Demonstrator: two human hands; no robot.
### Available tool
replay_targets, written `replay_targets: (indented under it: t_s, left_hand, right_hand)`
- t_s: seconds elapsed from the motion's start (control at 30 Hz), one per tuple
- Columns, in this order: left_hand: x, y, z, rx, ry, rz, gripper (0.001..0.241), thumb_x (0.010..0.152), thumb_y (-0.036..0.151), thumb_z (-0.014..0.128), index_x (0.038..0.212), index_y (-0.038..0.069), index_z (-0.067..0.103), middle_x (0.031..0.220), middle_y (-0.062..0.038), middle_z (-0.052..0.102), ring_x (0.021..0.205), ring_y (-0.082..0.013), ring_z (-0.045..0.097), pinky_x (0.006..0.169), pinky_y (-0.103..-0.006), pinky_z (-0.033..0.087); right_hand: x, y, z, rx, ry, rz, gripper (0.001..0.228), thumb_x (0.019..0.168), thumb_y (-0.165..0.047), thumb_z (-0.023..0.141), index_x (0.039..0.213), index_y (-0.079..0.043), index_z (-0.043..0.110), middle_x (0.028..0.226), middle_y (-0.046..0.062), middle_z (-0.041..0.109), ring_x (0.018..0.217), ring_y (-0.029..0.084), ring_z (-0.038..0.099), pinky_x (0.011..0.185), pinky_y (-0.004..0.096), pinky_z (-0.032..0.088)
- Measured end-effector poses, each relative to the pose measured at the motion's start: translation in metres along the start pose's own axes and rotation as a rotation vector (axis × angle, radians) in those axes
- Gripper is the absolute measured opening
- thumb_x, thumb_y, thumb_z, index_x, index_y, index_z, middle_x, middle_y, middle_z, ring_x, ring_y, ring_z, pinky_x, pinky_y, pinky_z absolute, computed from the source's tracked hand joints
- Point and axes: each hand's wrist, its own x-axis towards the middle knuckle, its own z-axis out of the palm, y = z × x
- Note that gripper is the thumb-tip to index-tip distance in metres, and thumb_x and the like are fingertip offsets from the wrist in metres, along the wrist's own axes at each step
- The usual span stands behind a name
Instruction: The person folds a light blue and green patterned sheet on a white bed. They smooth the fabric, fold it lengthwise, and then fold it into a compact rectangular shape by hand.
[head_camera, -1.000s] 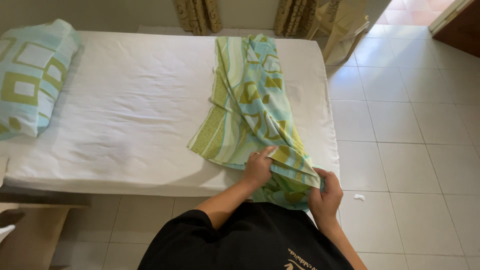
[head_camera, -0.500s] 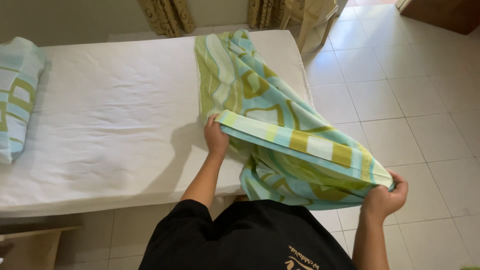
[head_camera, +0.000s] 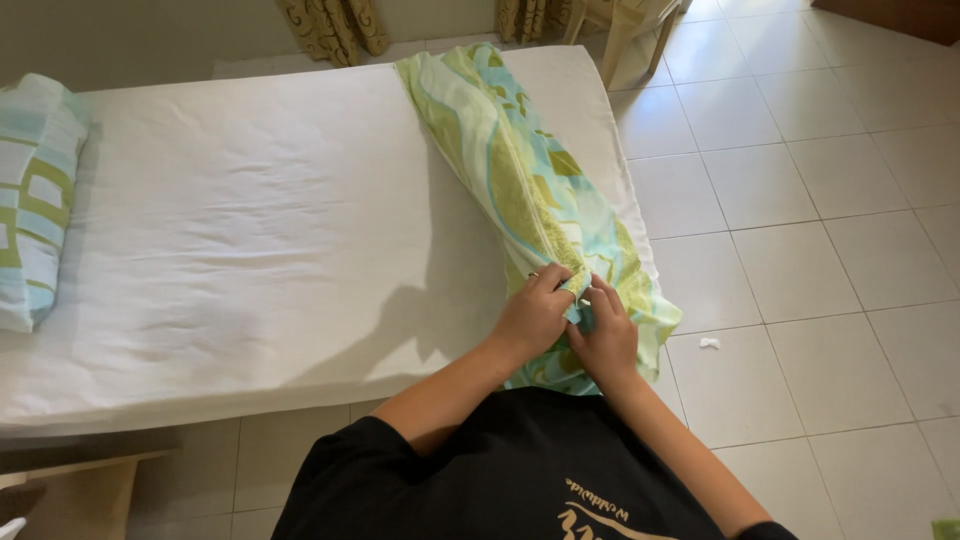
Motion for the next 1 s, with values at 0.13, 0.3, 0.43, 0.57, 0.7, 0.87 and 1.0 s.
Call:
replay_targets:
  t_s: [0.13, 0.3, 0.43, 0.57, 0.7, 0.87, 1.0]
  left_hand:
    - [-0.003, -0.03, 0.0, 0.024, -0.012, -0.074, 0.017, 0.078, -0.002, 0.062, 0.093, 0.002, 0.07, 0.123, -0.014, 0.063, 0.112, -0.0359, 0.062, 0.092, -0.0458, 0.053]
    - [0.0, -0.092, -0.024, 0.16, 0.106, -0.26, 0.029, 0.074, -0.005, 0.066, 0.101, 0.003, 0.072, 0.125, -0.01, 0.063, 0.111, -0.0341, 0.064, 0.091, -0.0431, 0.054]
    - [0.017, -0.116, -0.053, 0.159, 0.151, -0.367, 0.036, 0.068, -0.001, 0.073, 0.104, 0.004, 0.072, 0.124, -0.009, 0.063, 0.107, -0.0349, 0.064, 0.089, -0.0431, 0.053]
    - [0.021, -0.142, -0.068, 0.114, 0.185, -0.339, 0.033, 0.076, -0.004, 0.069, 0.107, 0.006, 0.073, 0.125, -0.006, 0.066, 0.108, -0.0318, 0.065, 0.091, -0.0403, 0.054]
    - [0.029, -0.161, -0.073, -0.066, 0.16, -0.214, 0.033, 0.078, -0.007, 0.065, 0.108, 0.004, 0.073, 0.123, -0.007, 0.069, 0.109, -0.0294, 0.068, 0.093, -0.0381, 0.056]
    - [0.055, -0.166, -0.06, -0.341, 0.055, -0.179, 0.026, 0.087, -0.005, 0.068, 0.11, 0.004, 0.074, 0.116, -0.008, 0.07, 0.102, -0.024, 0.069, 0.088, -0.0334, 0.056]
    - [0.085, -0.171, -0.041, -0.694, -0.053, -0.346, 0.02, 0.093, -0.003, 0.065, 0.11, 0.004, 0.073, 0.109, -0.003, 0.072, 0.091, -0.0116, 0.067, 0.08, -0.0258, 0.056]
  right_hand:
    - [0.002, 0.028, 0.012, 0.049, 0.06, 0.013, 0.031, 0.078, 0.0, 0.066, 0.108, -0.005, 0.067, 0.113, 0.015, 0.071, 0.098, 0.036, 0.07, 0.081, 0.043, 0.057]
    - [0.028, 0.008, -0.012, 0.143, 0.224, 0.209, 0.022, 0.088, 0.004, 0.06, 0.107, -0.004, 0.068, 0.089, 0.012, 0.069, 0.076, 0.023, 0.065, 0.071, 0.033, 0.051]
    - [0.043, 0.013, -0.023, 0.216, 0.293, 0.274, 0.015, 0.093, 0.003, 0.061, 0.106, -0.002, 0.066, 0.088, 0.009, 0.066, 0.074, 0.017, 0.058, 0.068, 0.029, 0.047]
    - [0.054, 0.036, -0.03, 0.306, 0.439, 0.299, 0.01, 0.096, 0.002, 0.061, 0.106, -0.001, 0.063, 0.098, 0.005, 0.065, 0.086, 0.012, 0.059, 0.078, 0.026, 0.049]
    - [0.057, 0.052, -0.038, 0.195, 0.542, 0.401, 0.01, 0.095, 0.002, 0.062, 0.104, -0.002, 0.063, 0.098, 0.005, 0.064, 0.086, 0.012, 0.056, 0.078, 0.026, 0.048]
    - [0.057, 0.072, -0.038, 0.115, 0.61, 0.455, 0.008, 0.098, -0.002, 0.068, 0.103, -0.003, 0.062, 0.097, 0.004, 0.064, 0.086, 0.013, 0.057, 0.079, 0.026, 0.048]
    - [0.055, 0.097, -0.039, 0.082, 0.657, 0.47, 0.01, 0.101, -0.004, 0.071, 0.103, -0.003, 0.061, 0.098, 0.004, 0.064, 0.086, 0.013, 0.056, 0.078, 0.027, 0.048]
